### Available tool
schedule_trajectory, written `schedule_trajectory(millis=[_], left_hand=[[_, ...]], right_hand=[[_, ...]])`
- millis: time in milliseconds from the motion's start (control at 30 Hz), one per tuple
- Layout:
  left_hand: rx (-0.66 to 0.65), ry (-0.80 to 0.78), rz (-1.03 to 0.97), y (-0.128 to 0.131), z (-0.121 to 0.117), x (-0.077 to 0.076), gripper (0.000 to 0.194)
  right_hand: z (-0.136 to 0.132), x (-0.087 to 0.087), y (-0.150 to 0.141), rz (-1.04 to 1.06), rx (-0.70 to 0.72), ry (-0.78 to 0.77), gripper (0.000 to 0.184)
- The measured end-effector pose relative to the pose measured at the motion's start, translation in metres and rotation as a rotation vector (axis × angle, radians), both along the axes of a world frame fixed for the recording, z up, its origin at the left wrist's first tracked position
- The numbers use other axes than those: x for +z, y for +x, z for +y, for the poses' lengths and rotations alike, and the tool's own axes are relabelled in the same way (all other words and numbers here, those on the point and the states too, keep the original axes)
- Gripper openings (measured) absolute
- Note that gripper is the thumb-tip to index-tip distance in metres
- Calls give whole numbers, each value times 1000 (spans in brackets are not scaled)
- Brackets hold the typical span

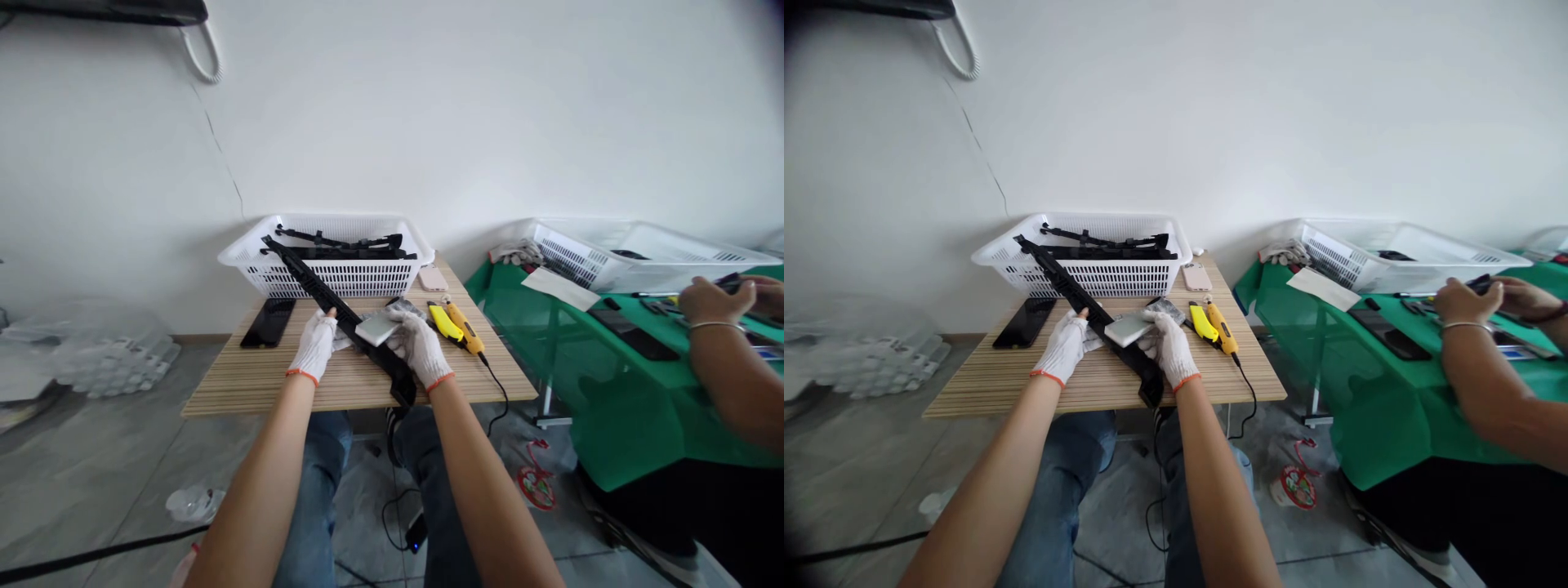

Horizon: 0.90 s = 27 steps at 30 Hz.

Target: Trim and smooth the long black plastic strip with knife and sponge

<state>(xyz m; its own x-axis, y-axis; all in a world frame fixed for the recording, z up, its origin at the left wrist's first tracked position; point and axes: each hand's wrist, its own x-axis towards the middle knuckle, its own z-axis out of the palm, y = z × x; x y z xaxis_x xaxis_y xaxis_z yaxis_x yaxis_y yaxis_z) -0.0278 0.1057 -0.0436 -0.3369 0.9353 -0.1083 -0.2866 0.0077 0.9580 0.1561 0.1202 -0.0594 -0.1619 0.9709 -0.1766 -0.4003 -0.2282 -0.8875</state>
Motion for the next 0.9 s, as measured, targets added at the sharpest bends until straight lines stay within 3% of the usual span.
schedule_trajectory(millis=[133, 267, 400, 467, 567, 667, 733, 833, 900], left_hand=[[-30, 12, 73, 1, 0, -1, 27], [-16, 22, 336, 0, -5, 0, 24], [-106, 109, 453, 5, -11, 2, 24], [-140, 148, 478, 8, -12, 4, 22], [-108, 154, 460, 13, -12, 6, 16], [-70, 132, 446, 13, -13, 6, 15], [-51, 120, 433, 11, -14, 5, 19], [-16, 100, 404, 6, -13, 3, 26], [-9, 92, 386, 3, -11, 3, 24]], right_hand=[[0, -5, -3, 41, -115, 63, 36], [-6, -11, 4, -135, 32, 174, 51], [-16, -10, 2, -214, -13, 229, 68], [-21, -7, -4, -155, 26, 254, 62], [-25, -1, -13, -21, 195, 230, 54], [-24, 5, -11, 70, 140, 180, 54], [-24, 9, -7, 37, 139, 190, 51], [-28, 14, 0, -154, 316, 222, 39], [-32, 16, 2, -204, 309, 231, 33]])
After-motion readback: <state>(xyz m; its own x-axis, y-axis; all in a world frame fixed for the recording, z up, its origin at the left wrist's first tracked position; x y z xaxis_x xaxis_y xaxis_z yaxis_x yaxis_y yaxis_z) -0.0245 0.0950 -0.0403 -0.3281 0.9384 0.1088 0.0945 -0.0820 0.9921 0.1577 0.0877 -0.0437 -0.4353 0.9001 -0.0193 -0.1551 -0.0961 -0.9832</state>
